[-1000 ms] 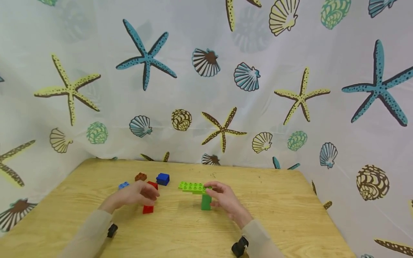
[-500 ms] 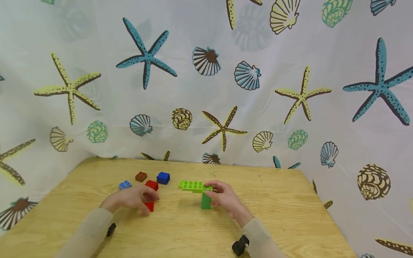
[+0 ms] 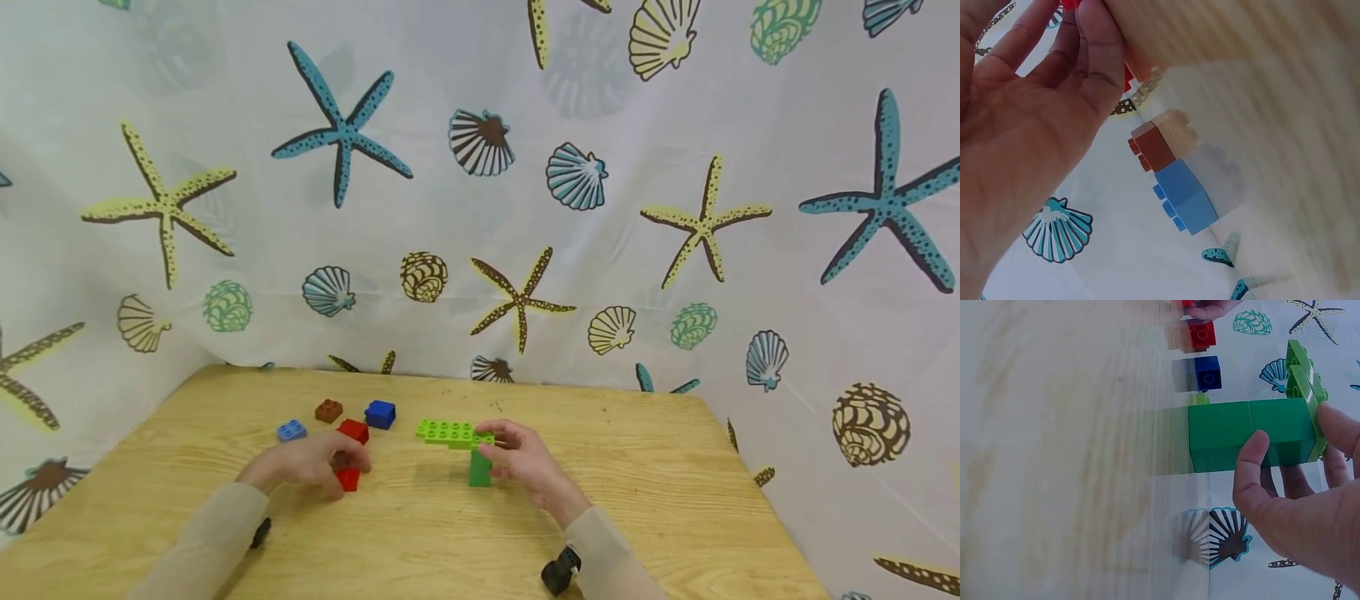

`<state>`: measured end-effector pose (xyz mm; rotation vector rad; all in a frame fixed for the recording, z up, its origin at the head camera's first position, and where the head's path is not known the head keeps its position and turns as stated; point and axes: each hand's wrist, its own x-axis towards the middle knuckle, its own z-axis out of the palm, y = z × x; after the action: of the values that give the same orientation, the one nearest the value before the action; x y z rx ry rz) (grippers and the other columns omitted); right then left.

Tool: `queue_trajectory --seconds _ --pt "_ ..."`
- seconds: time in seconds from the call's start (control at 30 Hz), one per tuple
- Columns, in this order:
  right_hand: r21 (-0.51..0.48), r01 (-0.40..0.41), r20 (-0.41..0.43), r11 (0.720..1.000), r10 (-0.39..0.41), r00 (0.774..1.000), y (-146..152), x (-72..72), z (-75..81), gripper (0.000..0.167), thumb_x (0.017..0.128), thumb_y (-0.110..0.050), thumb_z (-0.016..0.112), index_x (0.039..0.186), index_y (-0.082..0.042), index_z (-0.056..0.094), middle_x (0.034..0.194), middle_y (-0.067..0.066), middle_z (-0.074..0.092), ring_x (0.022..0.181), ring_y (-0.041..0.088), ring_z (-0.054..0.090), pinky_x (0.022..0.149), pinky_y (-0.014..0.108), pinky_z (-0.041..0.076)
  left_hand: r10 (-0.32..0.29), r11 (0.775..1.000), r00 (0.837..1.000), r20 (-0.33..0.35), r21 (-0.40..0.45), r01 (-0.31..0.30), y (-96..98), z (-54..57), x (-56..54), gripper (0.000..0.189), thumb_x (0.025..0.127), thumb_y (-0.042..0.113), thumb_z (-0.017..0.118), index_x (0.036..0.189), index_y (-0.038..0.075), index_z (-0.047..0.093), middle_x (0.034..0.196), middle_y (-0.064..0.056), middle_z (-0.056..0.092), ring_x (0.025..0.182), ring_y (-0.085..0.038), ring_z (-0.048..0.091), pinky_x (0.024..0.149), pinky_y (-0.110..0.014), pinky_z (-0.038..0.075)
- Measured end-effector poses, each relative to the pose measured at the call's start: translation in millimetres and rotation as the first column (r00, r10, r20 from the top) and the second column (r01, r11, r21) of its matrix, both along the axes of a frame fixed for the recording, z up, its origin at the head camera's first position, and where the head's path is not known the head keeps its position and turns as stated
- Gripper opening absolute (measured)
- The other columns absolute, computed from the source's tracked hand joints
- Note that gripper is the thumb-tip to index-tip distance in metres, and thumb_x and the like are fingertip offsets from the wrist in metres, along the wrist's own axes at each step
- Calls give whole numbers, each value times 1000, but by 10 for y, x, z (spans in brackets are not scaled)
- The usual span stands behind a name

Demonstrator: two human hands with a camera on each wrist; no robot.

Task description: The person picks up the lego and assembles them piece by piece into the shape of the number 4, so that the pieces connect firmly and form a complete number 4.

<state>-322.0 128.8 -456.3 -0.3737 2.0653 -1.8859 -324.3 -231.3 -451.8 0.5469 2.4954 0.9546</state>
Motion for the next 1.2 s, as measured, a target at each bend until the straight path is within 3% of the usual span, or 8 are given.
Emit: queue_trajectory --seconds 0.33,0.6,0.83,1.2 --pt "-10 -7 16 1000 7 1000 -7 -4 -25 37 94 -22 67 128 -9 60 130 9 52 106 18 51 85 38 54 38 999 999 -15 32 -37 27 32 -20 39 70 -4 80 106 8 69 101 -3 61 93 -21 52 80 -33 46" --pt "-26 -9 4 1000 9 1000 12 -25 -18 39 94 -26 67 129 -9 60 130 10 51 106 18 52 85 39 54 41 988 999 -28 147 -36 108 68 -65 35 78 4 78 112 3 67 111 -9 64 96 -22 55 83 -34 50" --pt "-9 -3 -11 1000 3 1000 2 -39 -10 37 95 -24 66 128 -10 60 133 11 50 112 20 49 87 41 55 150 961 989 -12 236 -143 246 115 -65 38 81 13 78 116 4 66 117 -10 62 102 -24 54 84 -32 50" --pt "-3 -2 -8 1000 2 1000 3 -27 -2 34 96 -20 64 128 -10 60 126 10 52 103 18 52 87 42 55 138 950 986 -89 293 -106 451 122 -90 45 85 16 76 127 4 63 123 -11 60 98 -23 57 80 -33 54"
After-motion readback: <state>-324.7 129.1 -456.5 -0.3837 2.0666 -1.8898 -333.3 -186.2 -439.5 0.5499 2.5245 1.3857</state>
